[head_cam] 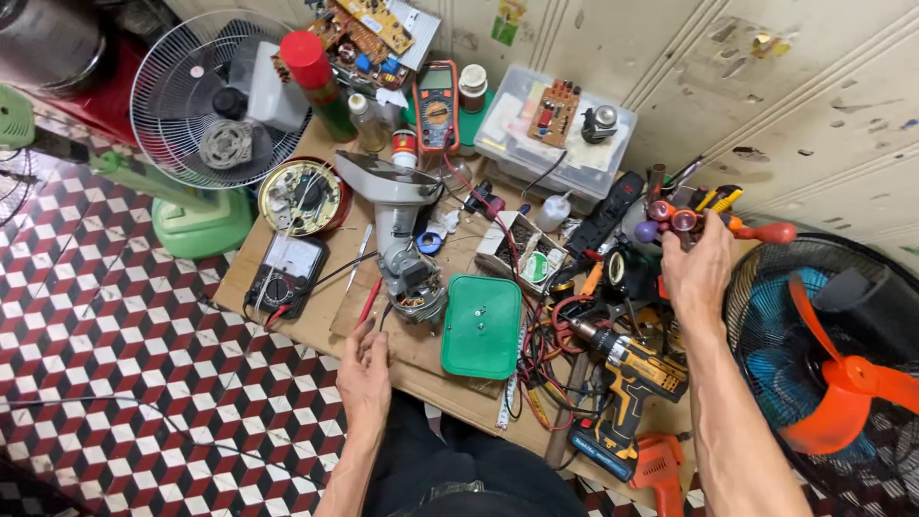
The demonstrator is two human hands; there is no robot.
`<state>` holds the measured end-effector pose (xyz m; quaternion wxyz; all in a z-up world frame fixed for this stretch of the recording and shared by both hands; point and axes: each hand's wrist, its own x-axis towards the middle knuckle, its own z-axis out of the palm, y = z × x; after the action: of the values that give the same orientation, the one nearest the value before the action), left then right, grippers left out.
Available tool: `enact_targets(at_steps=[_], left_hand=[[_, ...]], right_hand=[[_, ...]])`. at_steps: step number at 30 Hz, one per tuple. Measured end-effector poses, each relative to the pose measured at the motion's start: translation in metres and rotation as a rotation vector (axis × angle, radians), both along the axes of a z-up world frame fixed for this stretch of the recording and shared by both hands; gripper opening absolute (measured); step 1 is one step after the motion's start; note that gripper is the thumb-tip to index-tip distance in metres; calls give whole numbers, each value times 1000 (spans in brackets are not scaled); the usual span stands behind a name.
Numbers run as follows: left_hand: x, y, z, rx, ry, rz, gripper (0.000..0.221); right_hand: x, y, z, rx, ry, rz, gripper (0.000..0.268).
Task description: The person works at a cluttered repair bench on a small electric motor, using pliers to adjust its wiring and connecting multimeter test leads to the motor terminals to test it, repositioning the motor and leads repeatedly across the work surface.
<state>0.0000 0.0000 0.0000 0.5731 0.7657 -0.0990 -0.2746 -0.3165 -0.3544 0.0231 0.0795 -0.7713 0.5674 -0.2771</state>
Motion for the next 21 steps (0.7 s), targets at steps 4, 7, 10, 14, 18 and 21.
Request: enact_targets(at_steps=[4, 7, 10, 14, 18, 21], left_hand=[[1, -3, 11, -11, 12, 60, 37], [3, -7, 26, 69, 90, 65, 38], [6, -11, 37, 142, 53, 18, 41], [10, -22, 53, 87, -31, -39, 33], [5, -36, 51, 123, -140, -162, 29], [2, -45, 56, 143, -131, -216, 27]], right_hand=[[61, 91, 51, 24, -182, 78, 46], [108, 141, 40, 373, -358, 149, 30], [164, 162, 34, 721, -440, 320, 30], [219, 157, 6, 830, -426, 337, 35], [233, 146, -28, 822, -357, 323, 31], [225, 145, -41, 1052, -524, 285, 28]])
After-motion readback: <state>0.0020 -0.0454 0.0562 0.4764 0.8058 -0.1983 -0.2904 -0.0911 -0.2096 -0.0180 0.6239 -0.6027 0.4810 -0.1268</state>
